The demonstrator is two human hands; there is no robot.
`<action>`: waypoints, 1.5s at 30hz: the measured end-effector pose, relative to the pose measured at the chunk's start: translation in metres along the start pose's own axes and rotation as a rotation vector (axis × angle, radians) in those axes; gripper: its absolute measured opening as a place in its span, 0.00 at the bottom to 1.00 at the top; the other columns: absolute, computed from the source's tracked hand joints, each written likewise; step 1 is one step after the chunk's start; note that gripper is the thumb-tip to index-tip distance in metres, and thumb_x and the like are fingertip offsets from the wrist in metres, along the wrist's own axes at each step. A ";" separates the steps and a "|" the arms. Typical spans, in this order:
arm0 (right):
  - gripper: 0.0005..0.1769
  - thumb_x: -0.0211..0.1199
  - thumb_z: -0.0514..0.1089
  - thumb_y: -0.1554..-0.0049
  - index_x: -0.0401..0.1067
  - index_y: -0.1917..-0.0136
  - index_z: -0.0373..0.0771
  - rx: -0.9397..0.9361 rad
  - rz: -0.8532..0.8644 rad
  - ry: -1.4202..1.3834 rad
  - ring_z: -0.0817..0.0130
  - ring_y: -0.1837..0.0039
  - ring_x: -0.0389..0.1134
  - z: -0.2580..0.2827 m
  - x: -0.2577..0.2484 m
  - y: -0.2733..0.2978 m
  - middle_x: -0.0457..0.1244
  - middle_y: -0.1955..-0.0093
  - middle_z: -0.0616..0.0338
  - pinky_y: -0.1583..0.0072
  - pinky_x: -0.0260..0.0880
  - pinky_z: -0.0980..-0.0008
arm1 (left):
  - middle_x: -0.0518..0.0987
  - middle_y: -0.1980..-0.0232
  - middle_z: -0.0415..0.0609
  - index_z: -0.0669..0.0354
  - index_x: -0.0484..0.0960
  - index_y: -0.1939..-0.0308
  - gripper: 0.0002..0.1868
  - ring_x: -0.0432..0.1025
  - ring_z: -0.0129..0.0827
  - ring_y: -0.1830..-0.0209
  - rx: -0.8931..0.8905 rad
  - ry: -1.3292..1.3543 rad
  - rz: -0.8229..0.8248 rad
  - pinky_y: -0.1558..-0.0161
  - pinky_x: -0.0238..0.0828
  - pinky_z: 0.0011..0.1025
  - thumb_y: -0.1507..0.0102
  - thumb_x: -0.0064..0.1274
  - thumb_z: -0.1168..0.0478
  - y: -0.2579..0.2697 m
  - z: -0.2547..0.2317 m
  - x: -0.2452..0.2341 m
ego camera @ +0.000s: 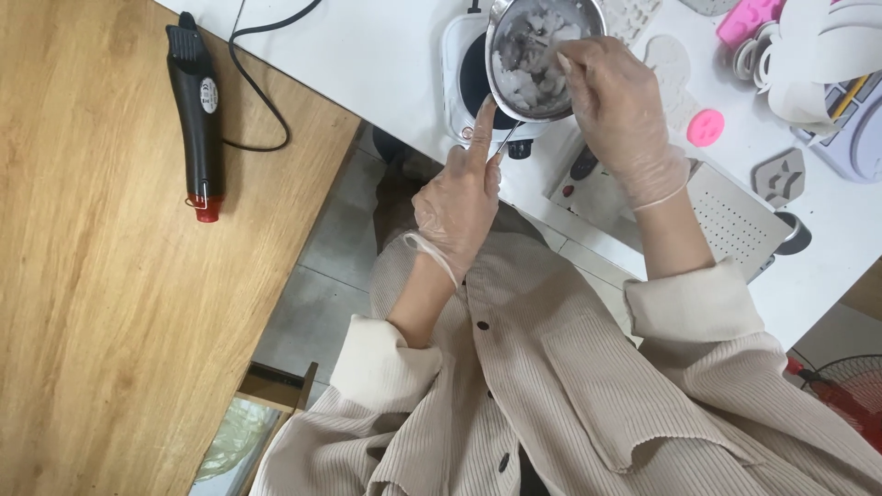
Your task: Melting solid wax flakes in a pot using a stirrer and a heat gun.
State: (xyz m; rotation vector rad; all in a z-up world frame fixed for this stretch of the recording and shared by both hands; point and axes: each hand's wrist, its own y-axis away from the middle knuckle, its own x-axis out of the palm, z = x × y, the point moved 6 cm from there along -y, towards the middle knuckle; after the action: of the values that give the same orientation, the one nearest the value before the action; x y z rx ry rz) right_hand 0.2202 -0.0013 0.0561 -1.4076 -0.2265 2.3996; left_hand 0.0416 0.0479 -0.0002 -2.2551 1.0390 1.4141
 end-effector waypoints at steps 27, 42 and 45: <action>0.06 0.61 0.39 0.29 0.71 0.43 0.32 0.095 0.035 0.076 0.57 0.50 0.72 -0.012 -0.003 0.013 0.69 0.48 0.48 0.48 0.74 0.63 | 0.77 0.70 0.42 0.42 0.52 0.19 0.36 0.72 0.28 0.84 0.007 -0.038 0.015 0.84 0.70 0.30 0.28 0.50 0.50 -0.001 -0.002 -0.006; 0.07 0.52 0.37 0.24 0.69 0.42 0.32 0.317 -0.237 -0.212 0.58 0.51 0.75 -0.007 -0.017 -0.001 0.69 0.51 0.52 0.47 0.76 0.64 | 0.78 0.70 0.43 0.43 0.51 0.19 0.37 0.74 0.31 0.83 -0.001 -0.084 0.029 0.83 0.71 0.31 0.29 0.50 0.50 -0.001 -0.003 -0.005; 0.05 0.56 0.36 0.26 0.69 0.43 0.31 0.235 -0.118 -0.102 0.53 0.52 0.73 -0.010 0.004 -0.007 0.68 0.53 0.48 0.48 0.74 0.61 | 0.78 0.70 0.42 0.40 0.53 0.20 0.37 0.75 0.32 0.82 -0.024 -0.079 0.028 0.83 0.71 0.31 0.30 0.51 0.50 -0.003 -0.005 -0.008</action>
State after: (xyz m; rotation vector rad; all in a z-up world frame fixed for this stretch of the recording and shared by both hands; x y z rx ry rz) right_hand 0.2289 0.0064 0.0503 -1.1376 -0.0481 2.3164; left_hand 0.0443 0.0504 0.0086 -2.1902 1.0372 1.5221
